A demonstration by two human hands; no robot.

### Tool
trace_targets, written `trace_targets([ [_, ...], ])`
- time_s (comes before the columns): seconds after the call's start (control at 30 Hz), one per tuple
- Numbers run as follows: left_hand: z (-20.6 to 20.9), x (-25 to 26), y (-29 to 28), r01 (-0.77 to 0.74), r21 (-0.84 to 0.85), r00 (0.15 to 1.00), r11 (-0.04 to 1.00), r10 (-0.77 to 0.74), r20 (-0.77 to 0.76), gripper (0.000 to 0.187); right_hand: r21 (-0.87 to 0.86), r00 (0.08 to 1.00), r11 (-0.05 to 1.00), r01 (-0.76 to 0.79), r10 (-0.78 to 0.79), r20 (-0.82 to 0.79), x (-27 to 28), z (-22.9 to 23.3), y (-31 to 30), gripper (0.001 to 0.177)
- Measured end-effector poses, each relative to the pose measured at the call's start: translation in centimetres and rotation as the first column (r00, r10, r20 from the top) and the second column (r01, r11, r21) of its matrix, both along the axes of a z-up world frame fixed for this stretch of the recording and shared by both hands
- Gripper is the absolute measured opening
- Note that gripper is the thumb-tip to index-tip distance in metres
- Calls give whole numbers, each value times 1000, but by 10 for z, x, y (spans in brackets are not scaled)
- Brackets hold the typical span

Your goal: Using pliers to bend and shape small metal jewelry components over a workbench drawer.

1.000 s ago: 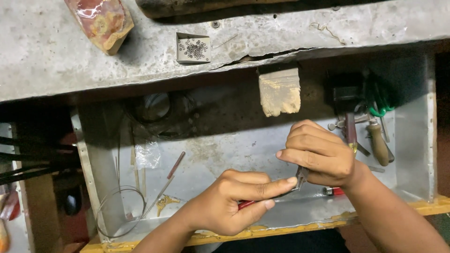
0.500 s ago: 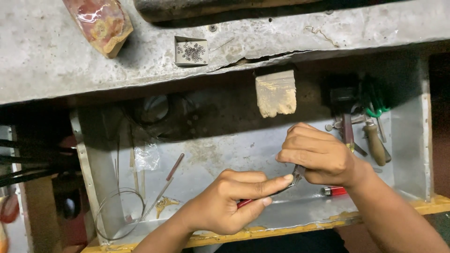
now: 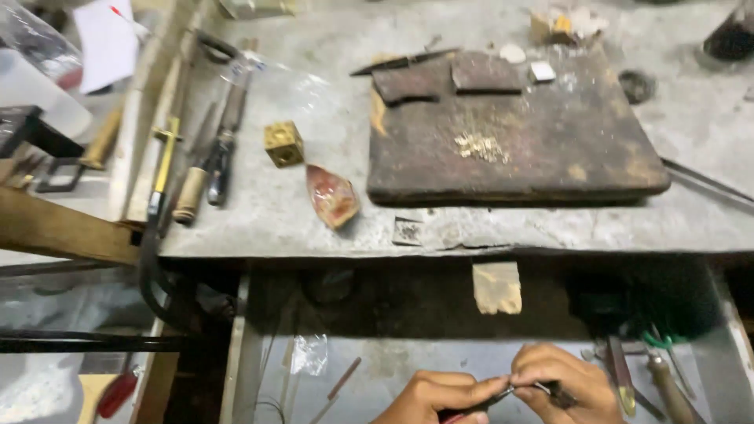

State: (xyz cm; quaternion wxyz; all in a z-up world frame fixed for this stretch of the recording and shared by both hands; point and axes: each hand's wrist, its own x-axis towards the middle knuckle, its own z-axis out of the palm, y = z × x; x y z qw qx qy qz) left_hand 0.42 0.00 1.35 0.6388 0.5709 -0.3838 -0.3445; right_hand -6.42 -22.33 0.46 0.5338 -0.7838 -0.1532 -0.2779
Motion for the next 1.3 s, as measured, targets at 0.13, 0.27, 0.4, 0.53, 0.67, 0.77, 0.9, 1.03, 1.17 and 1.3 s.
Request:
trace_targets([
  [0.13, 2, -2, -1, -43, 53, 999, 998, 42, 16, 45, 66, 997, 997, 43, -39, -66, -3, -13, 2, 10],
  [0.27, -2, -4, -3, -57, 49, 998, 997, 58, -7, 47, 69, 982, 993, 97, -84, -168, -6, -15, 3, 12],
  [0.4, -1, -4, -5, -148, -25, 988, 989, 149, 31, 44, 58, 947, 986, 154, -131, -294, -4, 3, 1, 25],
  [0.53, -15, -3, -12, -331, 37, 940, 943, 325, 107, 48, -82, 927, 983, 166, -184, -326, 14, 65, 0, 27],
  [0.67, -19, -3, -16, -516, 10, 843, 857, 505, 187, 48, -321, 993, 939, 121, -109, 54, 57, 132, 20, 18],
  [0.77, -23, 1, -16, -542, -40, 812, 840, 535, 232, 47, -465, 997, 883, 63, -35, 69, 100, 133, 25, 3],
  [0.9, -28, 1, -14, -575, -78, 785, 815, 576, 228, 46, -635, 996, 767, 92, -60, 72, 144, 106, 34, 11],
  [1.03, -20, 0, -10, -586, -63, 787, 808, 585, 194, 47, -662, 990, 739, 127, -137, 37, 150, 98, 39, 13],
  [1.17, -12, 0, -8, -602, -48, 772, 797, 597, 220, 46, -587, 986, 793, 164, -141, 85, 143, 113, 40, 8],
  [1.3, -8, 5, -5, -642, -17, 736, 767, 622, 266, 44, -446, 986, 883, 148, -97, 135, 111, 133, 39, 13],
])
